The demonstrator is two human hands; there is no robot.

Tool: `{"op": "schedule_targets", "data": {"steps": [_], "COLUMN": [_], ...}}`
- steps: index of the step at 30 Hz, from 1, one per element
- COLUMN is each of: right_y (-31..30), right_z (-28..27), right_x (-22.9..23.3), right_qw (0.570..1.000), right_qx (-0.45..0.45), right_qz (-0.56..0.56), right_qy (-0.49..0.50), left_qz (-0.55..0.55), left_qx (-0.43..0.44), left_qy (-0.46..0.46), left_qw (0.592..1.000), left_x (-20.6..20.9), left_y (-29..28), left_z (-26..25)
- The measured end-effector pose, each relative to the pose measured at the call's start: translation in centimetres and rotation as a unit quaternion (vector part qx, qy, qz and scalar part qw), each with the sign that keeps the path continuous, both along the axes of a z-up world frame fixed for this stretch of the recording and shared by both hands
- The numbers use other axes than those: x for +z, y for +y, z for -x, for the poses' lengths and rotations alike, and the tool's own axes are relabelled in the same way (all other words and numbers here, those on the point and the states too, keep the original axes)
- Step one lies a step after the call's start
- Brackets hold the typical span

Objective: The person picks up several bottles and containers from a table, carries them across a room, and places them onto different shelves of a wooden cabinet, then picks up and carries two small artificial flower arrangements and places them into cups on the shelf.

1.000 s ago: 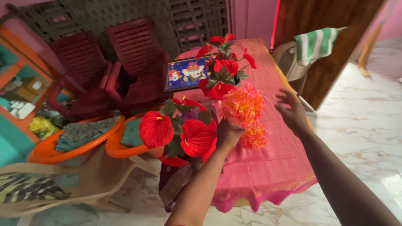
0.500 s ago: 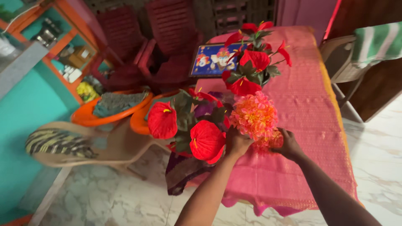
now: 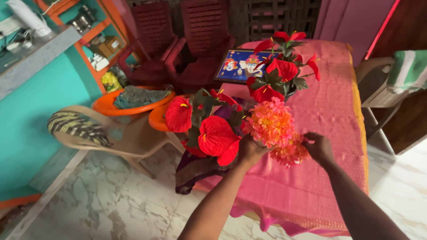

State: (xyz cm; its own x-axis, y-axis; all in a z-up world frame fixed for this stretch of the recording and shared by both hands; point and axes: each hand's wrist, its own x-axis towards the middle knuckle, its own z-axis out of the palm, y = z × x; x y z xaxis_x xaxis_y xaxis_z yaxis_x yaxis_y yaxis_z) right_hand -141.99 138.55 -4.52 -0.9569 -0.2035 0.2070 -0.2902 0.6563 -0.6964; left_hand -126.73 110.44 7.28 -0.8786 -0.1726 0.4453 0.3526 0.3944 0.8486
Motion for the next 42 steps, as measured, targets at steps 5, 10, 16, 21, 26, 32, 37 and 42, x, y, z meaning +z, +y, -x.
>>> {"op": "schedule_targets", "data": {"steps": [5,10,16,21,26,32,37,42], "right_y": [-2.0,-6.1,-10.1,-10.4,-10.6,-9.1,-6.7,-5.3], "right_z": [3.8,3.3,1.5,-3.8,-6.2,-8.8,-4.6,0.0], "right_x": [9.6,23.1,9.8,-2.4,-2.8,0.4,-2.3,0.5], "right_qw": [0.958,0.851,0.97,0.933,0.933,0.893,0.977,0.992], "right_qx": [0.158,0.193,0.203,0.24,0.173,0.116,0.123,-0.065], "right_qz": [0.237,0.463,0.089,-0.265,-0.31,-0.402,-0.141,-0.106], "right_qy": [-0.043,-0.156,-0.105,-0.037,-0.065,-0.164,0.104,-0.014], "left_qz": [-0.07,-0.14,-0.335,-0.324,-0.283,-0.322,-0.266,-0.29], "left_qx": [-0.011,-0.061,-0.067,-0.068,-0.084,-0.158,-0.115,-0.125], "left_qy": [0.052,0.118,-0.223,-0.194,-0.222,-0.182,-0.153,-0.143], "left_qw": [0.996,0.981,0.913,0.923,0.929,0.915,0.945,0.938], "left_x": [4.5,7.4,3.2,-1.6,-2.9,-3.2,-2.6,-0.2], "left_y": [-0.1,-2.3,-2.8,-4.3,-4.6,-3.6,-3.1,-3.2], "left_z": [-0.8,-1.0,-1.7,-4.6,-5.8,-5.7,-5.2,-4.8]}}
